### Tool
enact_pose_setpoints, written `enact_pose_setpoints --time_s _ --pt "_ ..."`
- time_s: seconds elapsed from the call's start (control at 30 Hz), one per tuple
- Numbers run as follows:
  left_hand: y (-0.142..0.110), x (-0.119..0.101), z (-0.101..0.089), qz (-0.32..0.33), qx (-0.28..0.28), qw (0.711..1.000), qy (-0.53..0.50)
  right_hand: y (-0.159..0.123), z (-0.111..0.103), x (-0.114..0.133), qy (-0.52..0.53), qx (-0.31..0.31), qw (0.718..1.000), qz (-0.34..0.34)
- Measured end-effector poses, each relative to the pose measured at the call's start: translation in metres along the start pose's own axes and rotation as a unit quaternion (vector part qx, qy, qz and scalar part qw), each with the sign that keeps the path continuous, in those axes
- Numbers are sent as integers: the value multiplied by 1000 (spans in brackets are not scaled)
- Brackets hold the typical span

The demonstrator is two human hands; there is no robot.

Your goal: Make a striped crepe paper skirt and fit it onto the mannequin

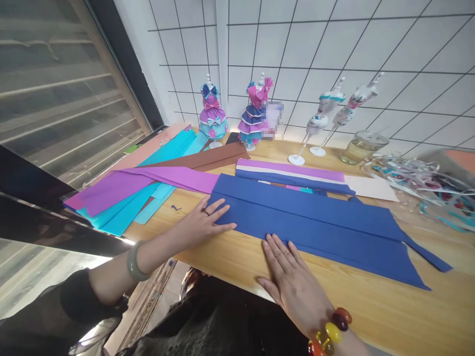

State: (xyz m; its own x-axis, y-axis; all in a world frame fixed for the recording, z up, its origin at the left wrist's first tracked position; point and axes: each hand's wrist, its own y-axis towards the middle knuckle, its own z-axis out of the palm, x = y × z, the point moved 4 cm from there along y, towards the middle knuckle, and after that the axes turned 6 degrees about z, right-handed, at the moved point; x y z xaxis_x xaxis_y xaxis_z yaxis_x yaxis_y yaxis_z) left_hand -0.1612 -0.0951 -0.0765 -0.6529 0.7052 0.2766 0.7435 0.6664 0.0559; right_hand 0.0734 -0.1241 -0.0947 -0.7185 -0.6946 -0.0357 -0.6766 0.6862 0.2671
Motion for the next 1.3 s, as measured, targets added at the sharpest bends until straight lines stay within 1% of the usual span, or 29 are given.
enact_pose_setpoints --time_s 0.13,0.23,0.37,0.5,0.6,0.73,0.8,0.9,1.17,1.3 --pt "0 0 1 2 9 1000 3 -11 0 -17 1 19 1000 3" --pt "0 1 2 1 6 1000 -4 -17 0 -32 -6 27 1000 9" --pt "-1 2 4 -5 -5 1000 -15 -28 -4 -55 -14 22 999 46" --pt "-1 3 7 -6 8 1000 -14 -40 -9 -71 -26 8 996 85" --pt "0 2 5 -5 23 1000 -9 -44 -11 -67 -28 14 997 67" --pt "1 1 -1 -10 21 1000 -13 -39 -13 -46 -9 30 999 17" --pt "2 1 -3 -11 15 1000 -15 -34 -14 -37 4 37 999 8" --pt "2 1 -3 -11 16 1000 -13 -30 -13 -32 8 35 999 13" --pt "1 3 0 -5 18 1000 -2 -38 -9 -36 -13 29 999 30" --pt "1 3 2 -2 29 1000 1 -34 -12 -32 -19 26 999 39"
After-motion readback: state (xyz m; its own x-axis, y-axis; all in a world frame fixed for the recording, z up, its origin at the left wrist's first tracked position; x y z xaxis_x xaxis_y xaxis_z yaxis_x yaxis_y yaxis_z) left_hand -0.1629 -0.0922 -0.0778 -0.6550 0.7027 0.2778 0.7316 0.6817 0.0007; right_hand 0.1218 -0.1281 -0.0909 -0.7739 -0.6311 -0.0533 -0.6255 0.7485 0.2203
